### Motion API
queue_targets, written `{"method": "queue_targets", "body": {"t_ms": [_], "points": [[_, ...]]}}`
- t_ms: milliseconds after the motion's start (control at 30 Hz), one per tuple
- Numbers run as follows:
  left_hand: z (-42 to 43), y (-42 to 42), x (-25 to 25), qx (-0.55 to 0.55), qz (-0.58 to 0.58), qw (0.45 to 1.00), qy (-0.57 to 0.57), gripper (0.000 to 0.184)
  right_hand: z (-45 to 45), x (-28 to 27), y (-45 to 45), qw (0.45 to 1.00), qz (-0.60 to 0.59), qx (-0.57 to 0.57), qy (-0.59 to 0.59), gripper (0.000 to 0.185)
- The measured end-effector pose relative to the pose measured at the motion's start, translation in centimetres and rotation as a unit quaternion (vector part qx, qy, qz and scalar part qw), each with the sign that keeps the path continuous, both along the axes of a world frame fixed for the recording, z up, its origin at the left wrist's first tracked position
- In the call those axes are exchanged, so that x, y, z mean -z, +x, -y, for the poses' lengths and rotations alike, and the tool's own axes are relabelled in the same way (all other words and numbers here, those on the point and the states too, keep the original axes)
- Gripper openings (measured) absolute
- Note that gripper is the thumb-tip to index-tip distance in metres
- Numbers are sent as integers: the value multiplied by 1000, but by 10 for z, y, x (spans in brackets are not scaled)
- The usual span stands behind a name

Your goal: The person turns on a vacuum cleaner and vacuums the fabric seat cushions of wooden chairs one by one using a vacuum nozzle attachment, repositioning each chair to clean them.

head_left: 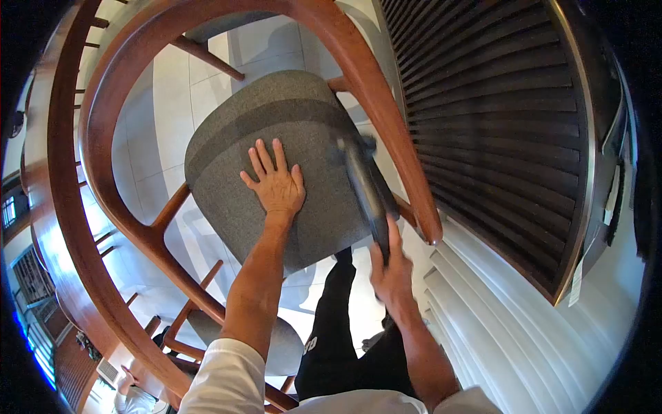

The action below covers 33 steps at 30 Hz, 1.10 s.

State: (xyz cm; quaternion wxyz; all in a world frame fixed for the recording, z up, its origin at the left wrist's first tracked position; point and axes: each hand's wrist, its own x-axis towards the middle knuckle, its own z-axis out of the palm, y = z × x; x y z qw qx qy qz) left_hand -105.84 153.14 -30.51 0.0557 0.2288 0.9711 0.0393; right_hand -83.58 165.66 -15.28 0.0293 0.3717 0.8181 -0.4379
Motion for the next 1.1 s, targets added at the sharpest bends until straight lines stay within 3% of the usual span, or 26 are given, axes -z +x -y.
{"method": "queue_targets", "body": {"t_ms": [100, 167, 200, 300, 333, 433, 467, 500, 567, 633, 667, 700, 767, 900, 1100], "points": [[-1, -5, 3, -1, -16, 1000, 9, 68, 3, -12, 9, 993, -86, 2, 77, 64], [4, 2, 6, 5, -17, 1000, 3, 67, -17, -22, -34, 992, 62, 51, -100, 62], [5, 1, 6, 4, -15, 1000, 0, 67, -22, 3, -37, 999, -37, -1, -35, 60], [1, -5, 8, 2, -17, 1000, -5, 67, -19, 11, -10, 998, -55, -11, -27, 58], [3, -3, 8, 4, -19, 1000, -7, 67, -11, -4, 9, 988, 82, 31, -129, 59], [2, -2, 12, 7, -38, 999, 16, 66, 30, 8, 138, 986, -48, -141, 74, 67], [1, -1, 13, 0, -39, 999, 17, 66, 43, -11, 159, 991, 4, -133, 4, 68], [2, -2, 13, -1, -36, 999, 32, 66, 50, -12, 167, 988, -32, -144, 41, 69], [13, 1, 14, -9, -37, 998, 43, 65, 58, 4, 158, 995, -39, -92, -28, 69], [40, 1, 11, 70, 8, 991, 114, 63, 57, 15, 110, 985, -88, -130, 66, 66], [56, 3, 7, 90, 31, 990, 107, 62, 51, 20, 86, 987, -57, -144, 49, 64], [72, 14, -3, 83, 23, 991, 103, 62, 52, 26, 97, 985, -66, -151, 46, 64], [102, 50, -17, -84, 46, 995, -39, 62, 54, 51, 131, 978, -106, -170, 59, 63], [116, 68, 12, -81, -2, 997, -4, 64, 89, 67, 240, 971, -170, -151, 79, 63], [121, 63, 30, -69, -38, 997, 16, 64, 98, 105, 180, 958, -231, -140, 96, 60]]}}
